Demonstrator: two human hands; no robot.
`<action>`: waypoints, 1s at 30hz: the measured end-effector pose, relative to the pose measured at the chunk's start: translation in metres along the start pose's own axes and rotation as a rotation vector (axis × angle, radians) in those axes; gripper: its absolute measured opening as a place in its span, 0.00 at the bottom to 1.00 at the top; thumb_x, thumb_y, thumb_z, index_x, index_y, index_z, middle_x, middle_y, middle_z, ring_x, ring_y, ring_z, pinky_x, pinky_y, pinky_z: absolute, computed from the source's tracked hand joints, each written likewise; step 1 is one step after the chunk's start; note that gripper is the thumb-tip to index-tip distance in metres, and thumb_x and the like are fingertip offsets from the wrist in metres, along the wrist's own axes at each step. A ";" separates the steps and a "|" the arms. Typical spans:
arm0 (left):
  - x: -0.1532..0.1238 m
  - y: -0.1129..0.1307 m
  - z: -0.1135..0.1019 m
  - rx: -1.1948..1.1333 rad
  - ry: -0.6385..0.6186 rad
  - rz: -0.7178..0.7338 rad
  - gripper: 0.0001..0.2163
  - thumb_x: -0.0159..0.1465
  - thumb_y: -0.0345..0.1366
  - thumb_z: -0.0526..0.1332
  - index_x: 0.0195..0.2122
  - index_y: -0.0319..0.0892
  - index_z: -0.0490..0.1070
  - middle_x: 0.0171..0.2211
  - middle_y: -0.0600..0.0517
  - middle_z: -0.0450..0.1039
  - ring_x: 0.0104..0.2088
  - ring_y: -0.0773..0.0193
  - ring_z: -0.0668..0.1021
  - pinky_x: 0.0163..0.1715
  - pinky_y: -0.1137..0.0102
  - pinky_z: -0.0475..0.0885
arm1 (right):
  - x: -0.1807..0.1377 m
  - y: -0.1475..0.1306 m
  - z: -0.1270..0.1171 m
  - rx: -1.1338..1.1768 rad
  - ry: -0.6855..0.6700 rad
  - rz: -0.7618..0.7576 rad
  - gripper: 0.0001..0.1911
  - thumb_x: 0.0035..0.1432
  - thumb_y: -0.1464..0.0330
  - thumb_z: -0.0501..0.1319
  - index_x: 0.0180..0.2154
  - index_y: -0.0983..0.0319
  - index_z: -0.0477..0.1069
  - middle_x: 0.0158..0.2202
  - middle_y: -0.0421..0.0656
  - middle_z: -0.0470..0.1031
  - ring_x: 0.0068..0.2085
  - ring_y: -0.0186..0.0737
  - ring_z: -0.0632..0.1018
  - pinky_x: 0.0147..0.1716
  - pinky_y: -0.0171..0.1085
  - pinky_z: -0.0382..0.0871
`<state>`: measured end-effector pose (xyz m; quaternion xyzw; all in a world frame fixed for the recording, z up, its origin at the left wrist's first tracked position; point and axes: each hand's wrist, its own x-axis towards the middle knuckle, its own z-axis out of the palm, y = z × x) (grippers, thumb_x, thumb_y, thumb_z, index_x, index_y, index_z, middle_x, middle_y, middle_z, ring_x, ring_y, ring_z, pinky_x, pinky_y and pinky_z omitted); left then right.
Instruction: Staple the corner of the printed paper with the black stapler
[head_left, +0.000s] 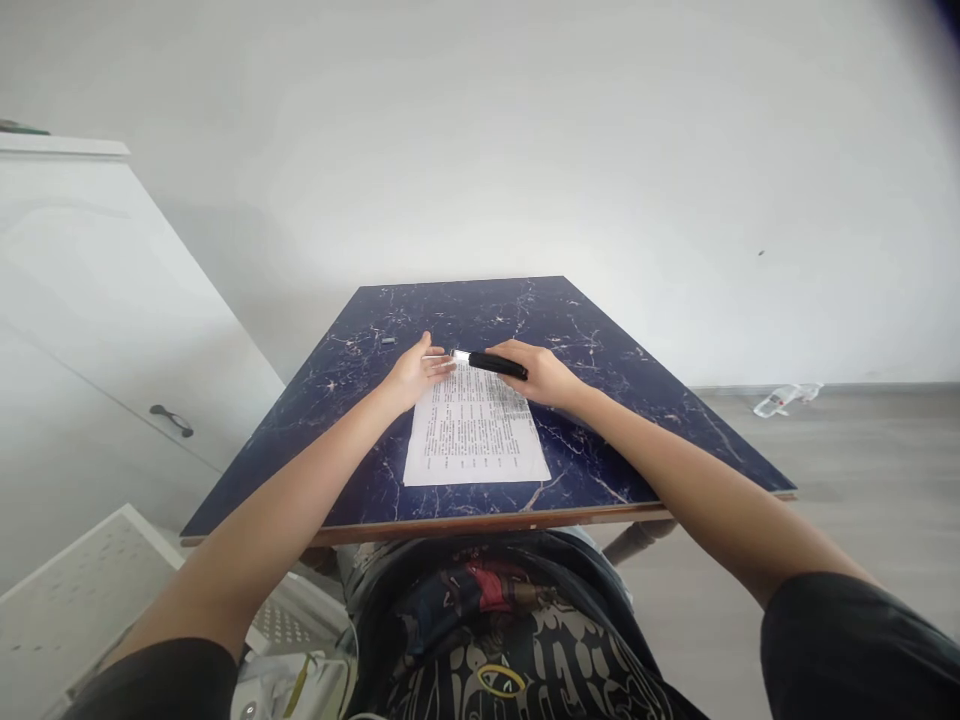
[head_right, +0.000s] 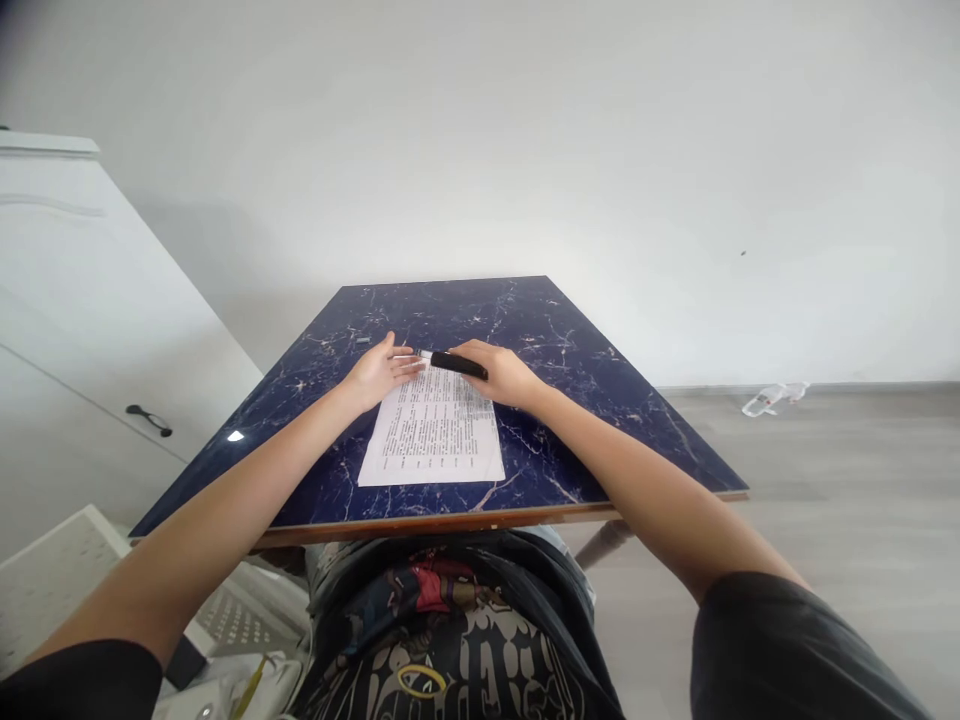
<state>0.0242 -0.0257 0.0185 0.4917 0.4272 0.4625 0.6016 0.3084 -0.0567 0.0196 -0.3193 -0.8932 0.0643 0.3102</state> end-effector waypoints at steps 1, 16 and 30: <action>0.001 -0.003 0.001 -0.050 -0.054 -0.075 0.25 0.70 0.62 0.62 0.42 0.41 0.75 0.51 0.33 0.80 0.54 0.45 0.83 0.54 0.54 0.81 | 0.000 -0.001 0.001 -0.102 0.013 -0.049 0.24 0.71 0.71 0.55 0.66 0.58 0.70 0.63 0.51 0.75 0.56 0.52 0.78 0.52 0.50 0.74; -0.001 -0.009 0.001 0.000 0.011 0.068 0.02 0.67 0.30 0.70 0.40 0.38 0.81 0.44 0.41 0.83 0.43 0.55 0.86 0.55 0.55 0.82 | 0.004 -0.007 0.004 -0.162 0.191 0.153 0.20 0.64 0.70 0.60 0.57 0.58 0.77 0.56 0.52 0.76 0.48 0.53 0.79 0.45 0.49 0.73; -0.009 -0.005 0.004 0.138 -0.093 0.299 0.13 0.62 0.40 0.75 0.43 0.41 0.78 0.43 0.42 0.85 0.40 0.57 0.85 0.43 0.60 0.80 | 0.004 0.007 -0.004 0.088 -0.076 0.366 0.18 0.56 0.52 0.68 0.37 0.60 0.76 0.33 0.45 0.78 0.33 0.44 0.74 0.34 0.43 0.62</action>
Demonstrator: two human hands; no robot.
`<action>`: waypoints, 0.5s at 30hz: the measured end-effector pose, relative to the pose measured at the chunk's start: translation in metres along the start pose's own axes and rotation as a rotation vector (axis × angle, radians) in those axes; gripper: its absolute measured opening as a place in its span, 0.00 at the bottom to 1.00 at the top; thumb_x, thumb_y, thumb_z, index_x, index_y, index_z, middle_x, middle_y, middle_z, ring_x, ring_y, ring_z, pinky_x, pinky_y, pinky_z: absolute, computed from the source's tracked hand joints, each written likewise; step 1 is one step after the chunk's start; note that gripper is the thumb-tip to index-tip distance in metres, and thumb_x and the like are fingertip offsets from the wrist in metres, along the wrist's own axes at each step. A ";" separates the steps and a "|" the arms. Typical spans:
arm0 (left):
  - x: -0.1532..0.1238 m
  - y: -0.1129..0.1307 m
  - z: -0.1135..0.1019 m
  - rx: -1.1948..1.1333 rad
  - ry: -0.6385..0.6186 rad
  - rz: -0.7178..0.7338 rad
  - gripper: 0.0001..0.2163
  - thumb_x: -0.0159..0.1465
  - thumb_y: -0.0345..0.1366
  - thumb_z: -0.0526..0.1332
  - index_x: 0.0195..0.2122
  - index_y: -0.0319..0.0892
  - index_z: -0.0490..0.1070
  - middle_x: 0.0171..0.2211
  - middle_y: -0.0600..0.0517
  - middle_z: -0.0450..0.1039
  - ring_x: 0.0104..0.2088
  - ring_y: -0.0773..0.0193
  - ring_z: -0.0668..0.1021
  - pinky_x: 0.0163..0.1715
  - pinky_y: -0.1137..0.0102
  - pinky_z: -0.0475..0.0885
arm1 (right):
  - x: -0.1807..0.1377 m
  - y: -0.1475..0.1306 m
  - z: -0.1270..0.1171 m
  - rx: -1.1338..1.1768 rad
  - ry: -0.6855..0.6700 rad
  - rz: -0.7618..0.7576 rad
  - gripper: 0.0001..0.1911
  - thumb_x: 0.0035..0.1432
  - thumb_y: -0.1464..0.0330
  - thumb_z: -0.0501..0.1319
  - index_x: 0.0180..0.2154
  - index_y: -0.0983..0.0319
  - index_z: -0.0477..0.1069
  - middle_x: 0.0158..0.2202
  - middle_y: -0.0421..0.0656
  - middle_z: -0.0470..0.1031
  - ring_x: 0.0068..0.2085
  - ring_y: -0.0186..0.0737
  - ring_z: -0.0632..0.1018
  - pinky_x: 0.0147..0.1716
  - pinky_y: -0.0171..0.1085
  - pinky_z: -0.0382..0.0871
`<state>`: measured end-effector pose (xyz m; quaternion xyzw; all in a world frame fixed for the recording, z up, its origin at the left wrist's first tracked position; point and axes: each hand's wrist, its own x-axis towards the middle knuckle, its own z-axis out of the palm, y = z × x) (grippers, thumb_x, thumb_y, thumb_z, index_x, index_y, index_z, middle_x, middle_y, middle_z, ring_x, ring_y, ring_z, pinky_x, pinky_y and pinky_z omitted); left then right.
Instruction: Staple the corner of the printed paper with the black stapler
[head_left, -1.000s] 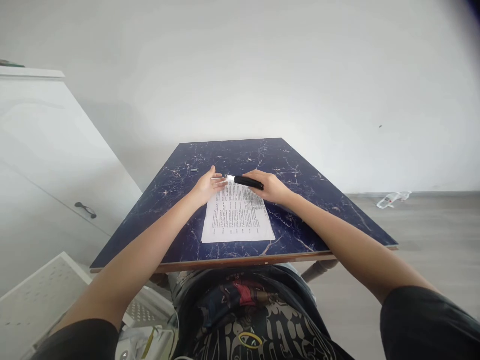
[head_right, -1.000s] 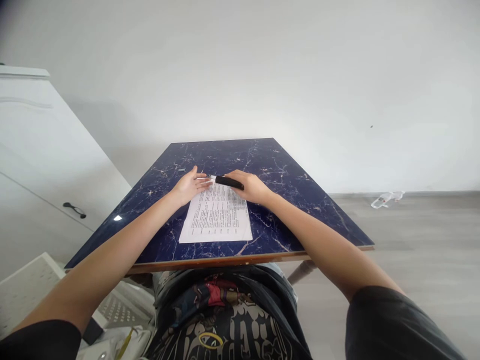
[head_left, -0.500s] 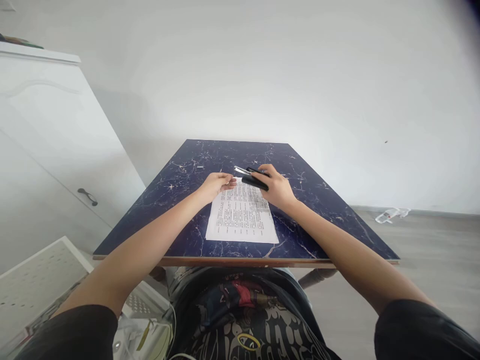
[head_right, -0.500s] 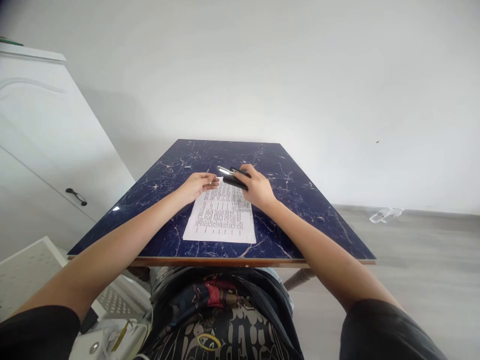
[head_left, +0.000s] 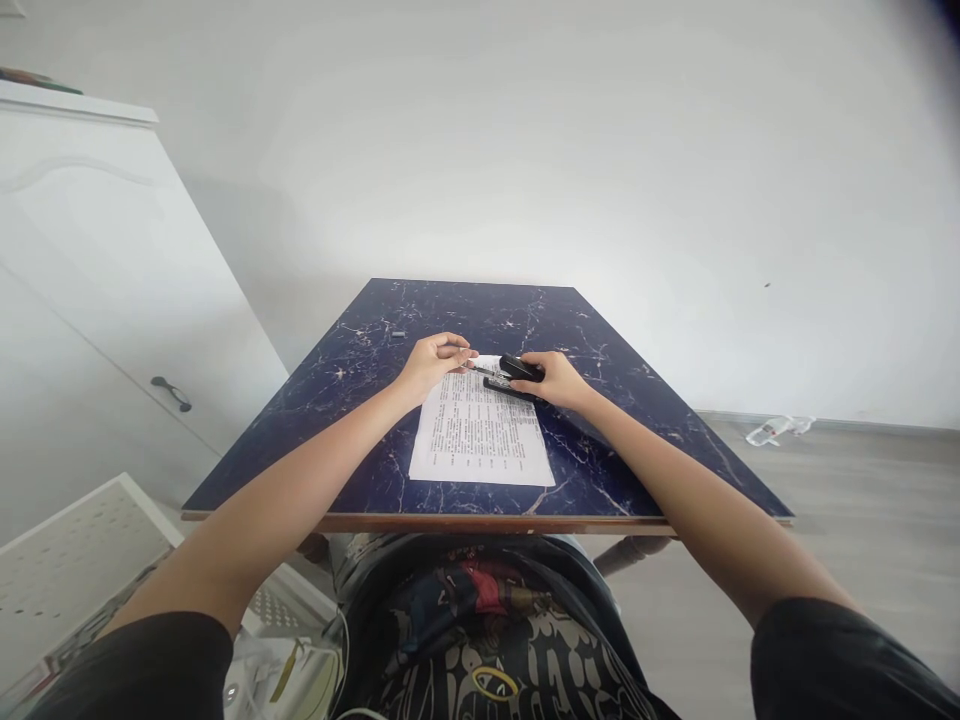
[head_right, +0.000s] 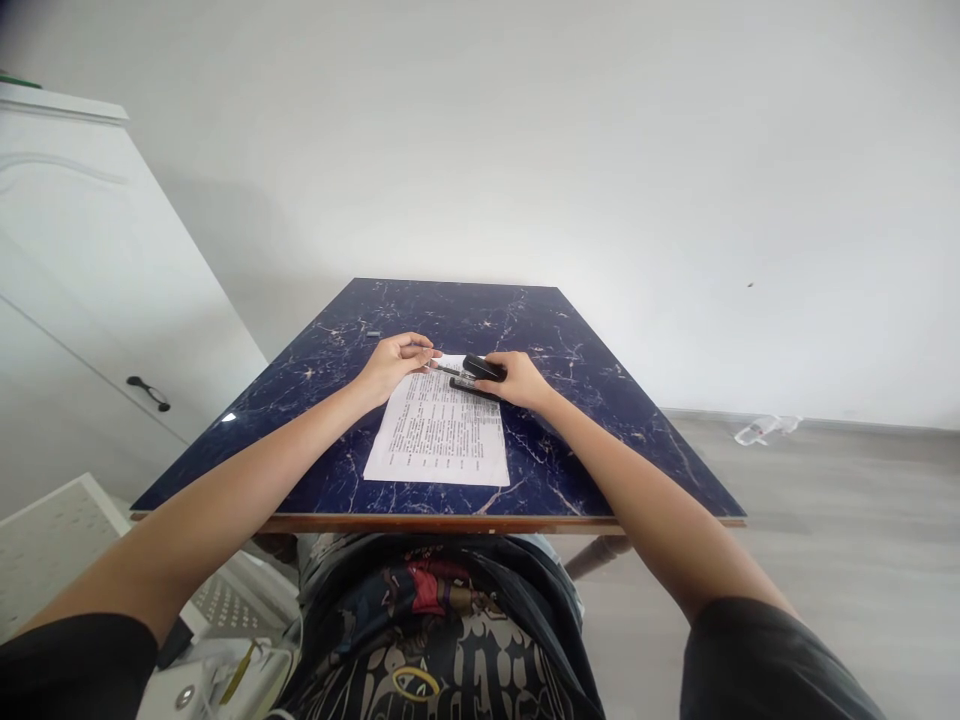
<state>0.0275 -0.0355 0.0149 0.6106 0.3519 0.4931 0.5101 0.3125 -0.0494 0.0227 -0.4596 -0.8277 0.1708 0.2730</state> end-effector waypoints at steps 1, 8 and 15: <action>-0.001 0.001 0.001 -0.011 -0.013 -0.002 0.12 0.62 0.38 0.75 0.43 0.41 0.78 0.43 0.42 0.85 0.41 0.56 0.86 0.47 0.58 0.80 | 0.000 0.001 0.000 -0.013 -0.007 -0.009 0.17 0.57 0.53 0.69 0.37 0.60 0.76 0.33 0.45 0.78 0.32 0.43 0.74 0.34 0.43 0.62; -0.009 0.012 0.010 0.037 -0.080 0.086 0.14 0.62 0.31 0.72 0.50 0.40 0.79 0.46 0.44 0.84 0.50 0.54 0.85 0.60 0.52 0.77 | 0.000 0.004 0.000 -0.051 -0.060 -0.042 0.14 0.59 0.55 0.69 0.35 0.59 0.76 0.31 0.44 0.76 0.30 0.42 0.73 0.32 0.44 0.60; -0.007 0.011 0.010 0.031 -0.029 0.077 0.15 0.59 0.39 0.77 0.43 0.40 0.80 0.44 0.44 0.84 0.45 0.54 0.86 0.56 0.51 0.80 | 0.000 0.000 -0.001 -0.077 -0.069 -0.069 0.14 0.59 0.55 0.68 0.33 0.58 0.73 0.30 0.43 0.75 0.29 0.41 0.71 0.31 0.44 0.59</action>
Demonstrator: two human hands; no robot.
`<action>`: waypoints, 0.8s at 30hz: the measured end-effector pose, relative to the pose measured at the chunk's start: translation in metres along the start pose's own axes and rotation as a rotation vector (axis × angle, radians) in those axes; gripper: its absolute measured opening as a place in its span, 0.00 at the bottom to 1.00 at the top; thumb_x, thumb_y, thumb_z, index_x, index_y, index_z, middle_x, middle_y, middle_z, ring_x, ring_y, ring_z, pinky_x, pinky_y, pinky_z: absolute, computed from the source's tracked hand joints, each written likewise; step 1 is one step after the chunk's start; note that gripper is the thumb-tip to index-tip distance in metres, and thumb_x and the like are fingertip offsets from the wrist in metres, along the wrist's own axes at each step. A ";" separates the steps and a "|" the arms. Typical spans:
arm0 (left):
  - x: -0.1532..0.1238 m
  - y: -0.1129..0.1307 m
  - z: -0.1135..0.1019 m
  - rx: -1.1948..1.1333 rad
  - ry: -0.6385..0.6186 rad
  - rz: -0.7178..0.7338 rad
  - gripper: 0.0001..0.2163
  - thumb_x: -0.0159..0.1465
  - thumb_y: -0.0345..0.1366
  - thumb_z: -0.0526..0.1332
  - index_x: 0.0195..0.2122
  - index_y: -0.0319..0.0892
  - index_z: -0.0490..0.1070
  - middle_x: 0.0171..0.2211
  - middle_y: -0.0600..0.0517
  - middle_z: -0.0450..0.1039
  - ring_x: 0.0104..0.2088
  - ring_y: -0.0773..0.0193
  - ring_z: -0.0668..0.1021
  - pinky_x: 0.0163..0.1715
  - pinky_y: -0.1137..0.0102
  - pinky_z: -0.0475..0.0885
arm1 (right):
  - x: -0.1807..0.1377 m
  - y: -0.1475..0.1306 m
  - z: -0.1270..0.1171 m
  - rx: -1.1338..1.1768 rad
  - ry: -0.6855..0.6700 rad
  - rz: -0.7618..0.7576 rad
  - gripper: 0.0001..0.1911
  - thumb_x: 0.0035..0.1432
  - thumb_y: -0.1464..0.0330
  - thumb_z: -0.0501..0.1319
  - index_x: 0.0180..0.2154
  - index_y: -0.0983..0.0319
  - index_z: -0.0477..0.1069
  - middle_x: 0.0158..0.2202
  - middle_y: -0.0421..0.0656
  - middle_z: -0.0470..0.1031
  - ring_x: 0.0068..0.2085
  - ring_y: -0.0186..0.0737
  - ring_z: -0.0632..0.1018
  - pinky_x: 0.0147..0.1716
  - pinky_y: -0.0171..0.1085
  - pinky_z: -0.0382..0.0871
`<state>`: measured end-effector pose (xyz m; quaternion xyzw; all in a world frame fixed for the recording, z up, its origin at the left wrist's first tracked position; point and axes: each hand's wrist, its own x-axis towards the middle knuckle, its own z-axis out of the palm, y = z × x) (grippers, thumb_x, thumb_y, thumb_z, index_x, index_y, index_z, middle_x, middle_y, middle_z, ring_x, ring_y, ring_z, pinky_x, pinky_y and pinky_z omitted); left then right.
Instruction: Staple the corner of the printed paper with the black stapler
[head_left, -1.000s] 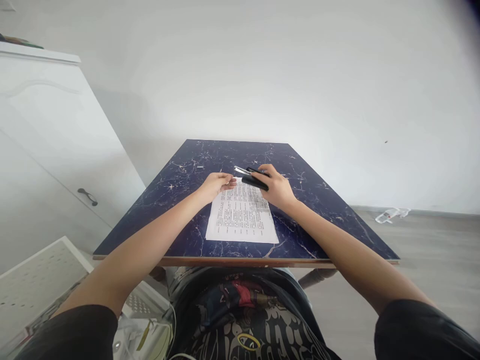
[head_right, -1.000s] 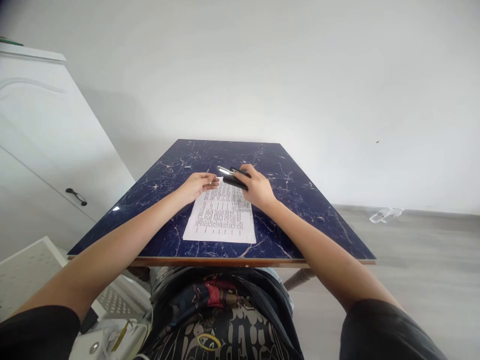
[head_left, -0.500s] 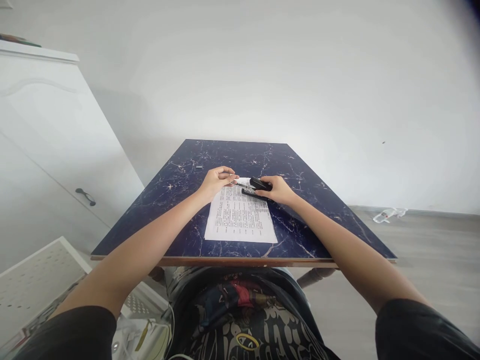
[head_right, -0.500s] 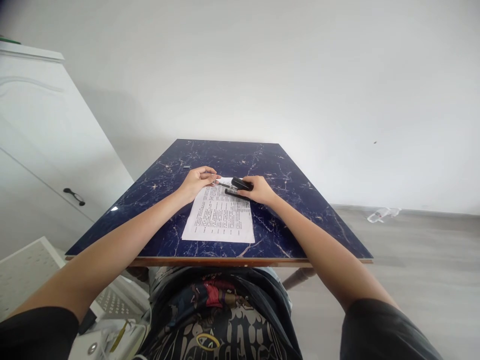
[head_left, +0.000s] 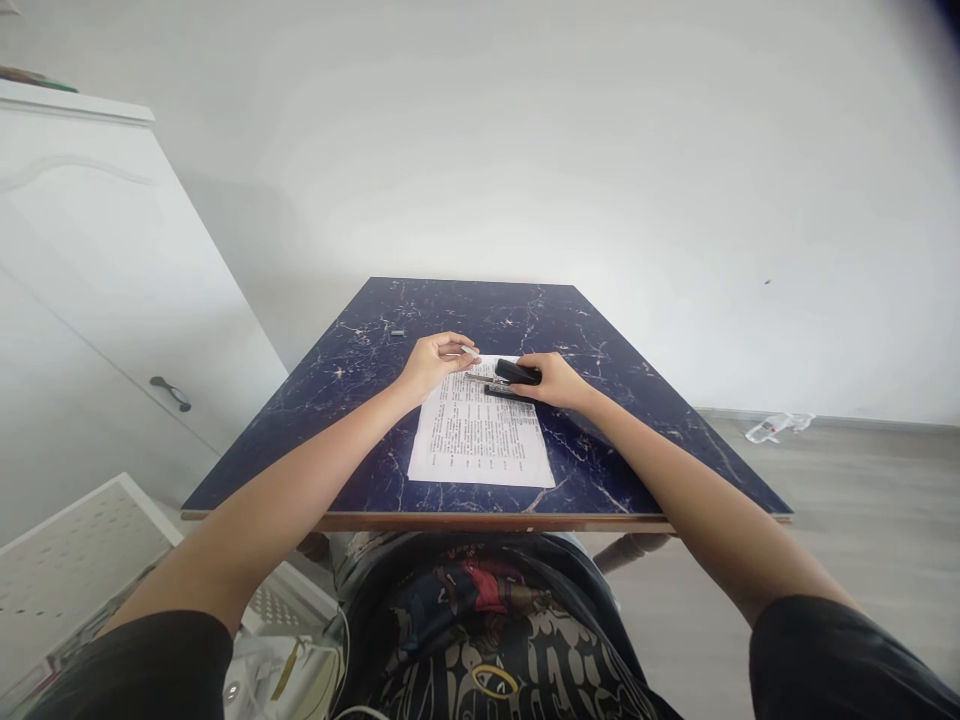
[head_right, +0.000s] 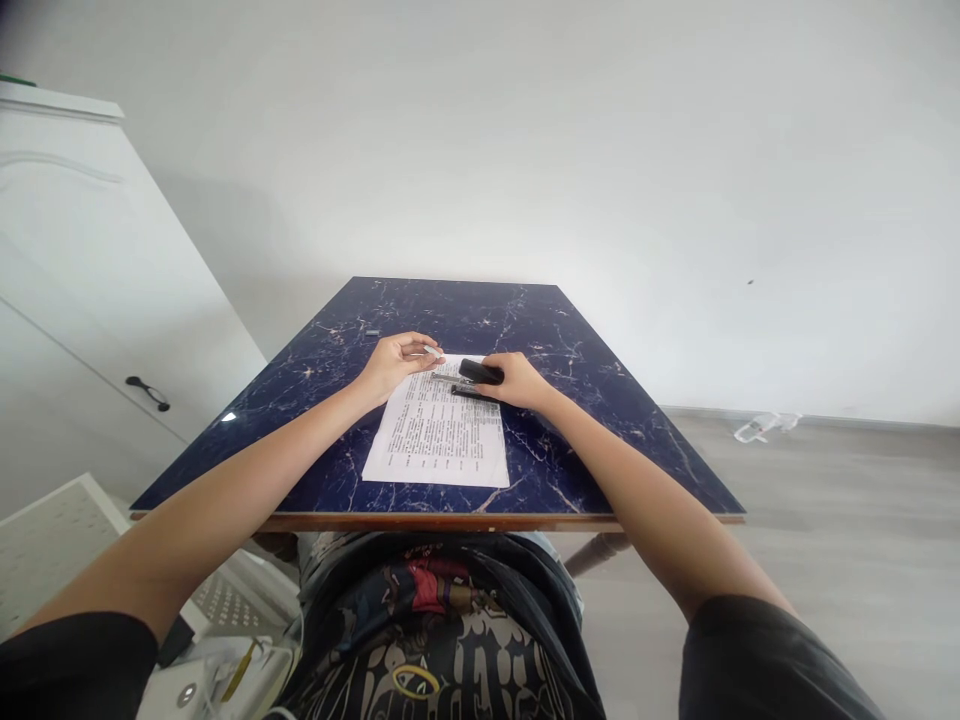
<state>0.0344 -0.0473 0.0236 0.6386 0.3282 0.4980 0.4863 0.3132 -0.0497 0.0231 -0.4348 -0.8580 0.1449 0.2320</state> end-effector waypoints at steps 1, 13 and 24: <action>0.000 -0.001 -0.001 0.010 0.003 0.003 0.15 0.58 0.41 0.77 0.42 0.40 0.80 0.42 0.44 0.84 0.43 0.54 0.86 0.54 0.52 0.81 | 0.000 0.000 0.000 -0.003 0.000 -0.004 0.14 0.59 0.55 0.67 0.33 0.58 0.73 0.29 0.43 0.75 0.28 0.41 0.71 0.31 0.44 0.59; 0.000 -0.003 -0.003 0.128 0.001 0.069 0.16 0.62 0.51 0.74 0.37 0.44 0.78 0.31 0.48 0.79 0.27 0.64 0.78 0.26 0.67 0.73 | 0.000 0.004 -0.001 -0.039 0.000 -0.052 0.15 0.61 0.54 0.67 0.32 0.58 0.71 0.29 0.42 0.73 0.28 0.40 0.70 0.31 0.44 0.59; -0.012 0.010 0.010 0.248 -0.245 0.171 0.13 0.59 0.47 0.78 0.36 0.42 0.84 0.23 0.51 0.78 0.22 0.67 0.77 0.24 0.71 0.74 | -0.002 -0.011 0.001 0.042 0.266 -0.328 0.25 0.68 0.45 0.64 0.52 0.57 0.75 0.46 0.48 0.79 0.46 0.52 0.76 0.47 0.50 0.70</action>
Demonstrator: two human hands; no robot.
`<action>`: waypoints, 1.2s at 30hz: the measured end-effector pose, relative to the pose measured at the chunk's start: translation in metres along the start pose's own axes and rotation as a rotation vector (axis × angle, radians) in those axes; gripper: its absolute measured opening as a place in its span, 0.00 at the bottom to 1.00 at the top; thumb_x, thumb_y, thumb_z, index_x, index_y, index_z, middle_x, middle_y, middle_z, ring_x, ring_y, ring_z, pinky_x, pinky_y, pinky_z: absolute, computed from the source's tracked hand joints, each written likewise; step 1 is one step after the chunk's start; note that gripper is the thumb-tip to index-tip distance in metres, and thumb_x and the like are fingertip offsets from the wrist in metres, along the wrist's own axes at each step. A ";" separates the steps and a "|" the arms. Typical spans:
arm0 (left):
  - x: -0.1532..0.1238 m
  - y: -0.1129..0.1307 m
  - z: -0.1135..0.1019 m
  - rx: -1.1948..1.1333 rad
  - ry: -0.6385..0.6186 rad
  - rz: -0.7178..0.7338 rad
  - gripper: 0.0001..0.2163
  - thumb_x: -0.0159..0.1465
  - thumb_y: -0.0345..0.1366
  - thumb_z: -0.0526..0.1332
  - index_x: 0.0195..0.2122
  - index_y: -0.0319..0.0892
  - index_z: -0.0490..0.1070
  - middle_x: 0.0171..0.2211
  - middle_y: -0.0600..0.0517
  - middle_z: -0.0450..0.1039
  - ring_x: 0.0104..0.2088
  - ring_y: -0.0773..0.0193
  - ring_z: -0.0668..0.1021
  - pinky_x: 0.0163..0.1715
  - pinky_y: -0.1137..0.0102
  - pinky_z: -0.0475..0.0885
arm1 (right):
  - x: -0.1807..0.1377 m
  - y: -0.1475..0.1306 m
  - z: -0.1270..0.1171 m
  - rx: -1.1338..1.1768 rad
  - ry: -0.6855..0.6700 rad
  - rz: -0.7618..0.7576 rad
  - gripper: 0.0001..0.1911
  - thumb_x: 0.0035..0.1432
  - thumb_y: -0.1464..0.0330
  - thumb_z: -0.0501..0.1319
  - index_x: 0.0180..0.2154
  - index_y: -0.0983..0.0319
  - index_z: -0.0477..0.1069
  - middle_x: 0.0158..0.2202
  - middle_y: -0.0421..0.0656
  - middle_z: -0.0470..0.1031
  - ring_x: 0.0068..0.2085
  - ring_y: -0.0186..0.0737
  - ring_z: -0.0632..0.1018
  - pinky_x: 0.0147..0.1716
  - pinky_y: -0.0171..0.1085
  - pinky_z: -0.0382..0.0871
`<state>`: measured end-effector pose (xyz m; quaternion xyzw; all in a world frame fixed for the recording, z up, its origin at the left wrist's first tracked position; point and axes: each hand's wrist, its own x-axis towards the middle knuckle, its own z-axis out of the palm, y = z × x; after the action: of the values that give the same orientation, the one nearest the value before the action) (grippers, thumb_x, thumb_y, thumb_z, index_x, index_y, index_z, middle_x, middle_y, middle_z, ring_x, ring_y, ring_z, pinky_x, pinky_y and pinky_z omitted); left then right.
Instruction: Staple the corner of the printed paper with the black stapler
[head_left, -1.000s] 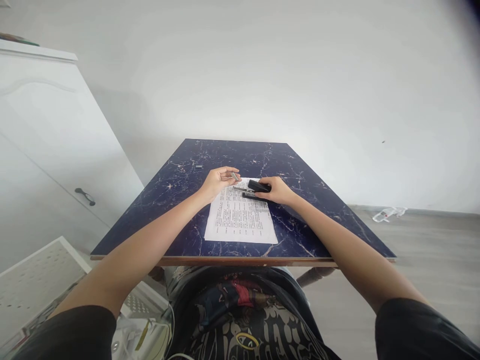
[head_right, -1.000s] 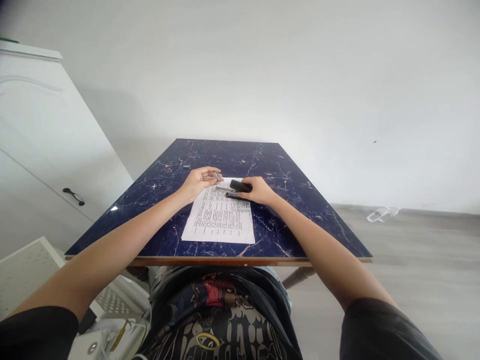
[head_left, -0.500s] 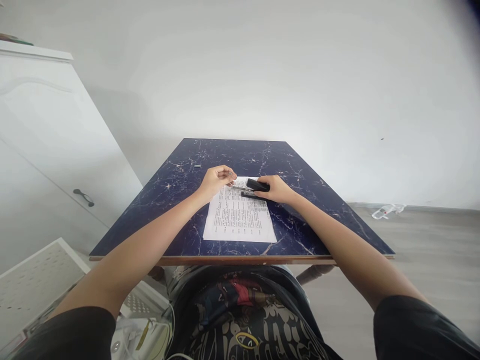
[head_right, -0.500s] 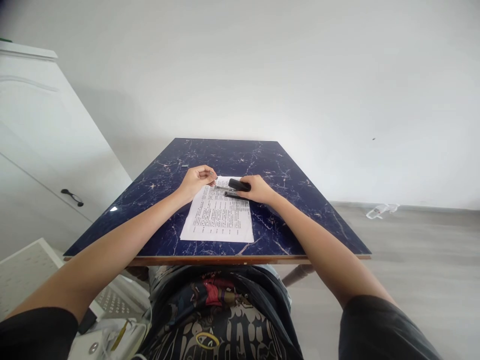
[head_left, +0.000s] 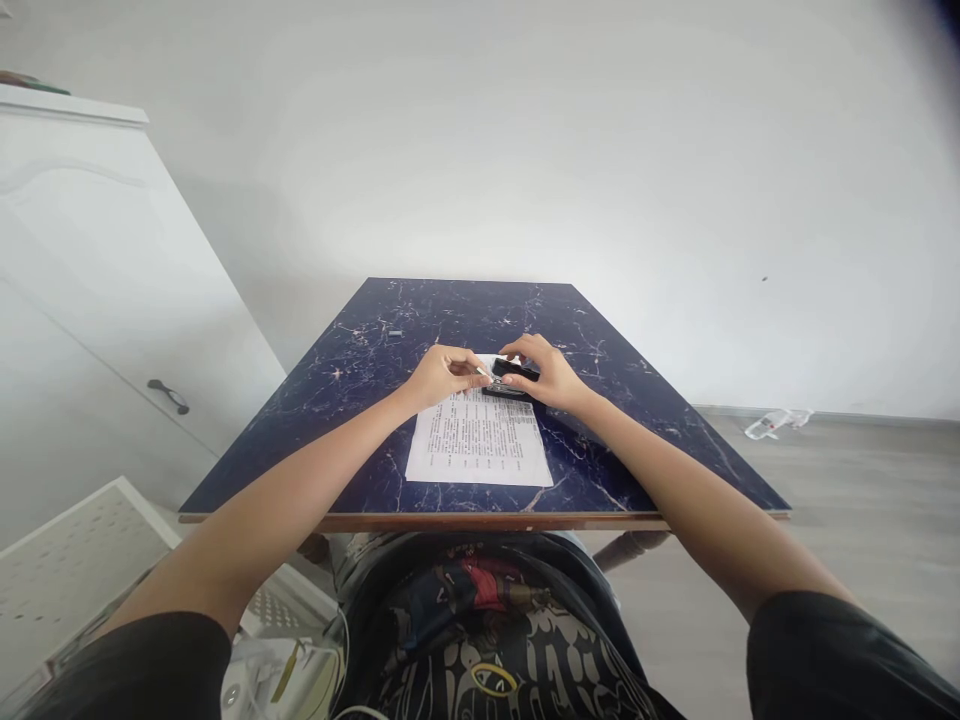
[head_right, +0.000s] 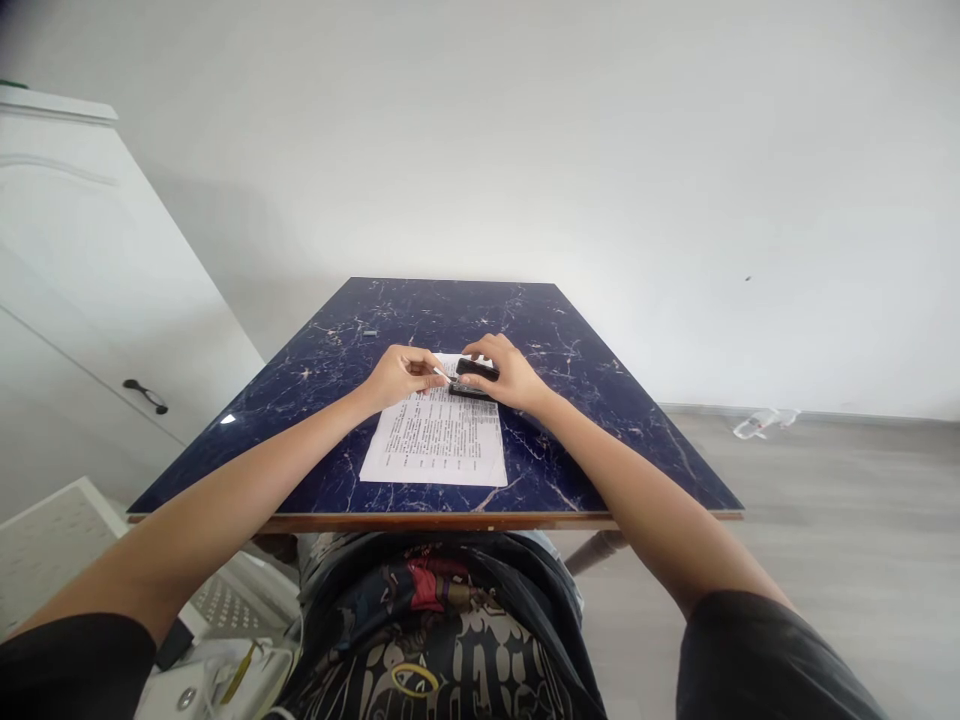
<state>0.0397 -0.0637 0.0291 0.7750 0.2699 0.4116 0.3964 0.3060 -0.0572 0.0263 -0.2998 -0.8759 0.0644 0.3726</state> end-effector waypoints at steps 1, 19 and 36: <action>-0.001 0.002 0.003 -0.011 -0.013 0.014 0.14 0.58 0.47 0.78 0.35 0.42 0.84 0.23 0.51 0.78 0.21 0.68 0.77 0.24 0.72 0.73 | 0.000 -0.003 0.001 -0.019 0.021 -0.072 0.25 0.67 0.45 0.65 0.51 0.57 0.75 0.45 0.48 0.79 0.45 0.51 0.76 0.47 0.50 0.70; -0.002 0.014 0.013 0.077 0.022 0.089 0.14 0.62 0.49 0.75 0.36 0.42 0.84 0.25 0.50 0.80 0.22 0.67 0.77 0.26 0.70 0.73 | 0.000 -0.028 0.006 -0.318 0.141 -0.418 0.05 0.72 0.66 0.62 0.46 0.58 0.68 0.37 0.45 0.76 0.37 0.44 0.70 0.39 0.44 0.65; 0.008 -0.012 -0.036 0.338 0.270 0.046 0.17 0.73 0.48 0.61 0.42 0.40 0.82 0.32 0.46 0.83 0.25 0.63 0.80 0.29 0.68 0.77 | 0.002 0.019 -0.020 -0.345 0.289 0.023 0.13 0.74 0.59 0.59 0.41 0.59 0.78 0.37 0.47 0.81 0.39 0.48 0.75 0.42 0.47 0.68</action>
<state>0.0124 -0.0372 0.0347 0.7741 0.3680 0.4696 0.2117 0.3280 -0.0426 0.0350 -0.3750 -0.8079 -0.1259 0.4367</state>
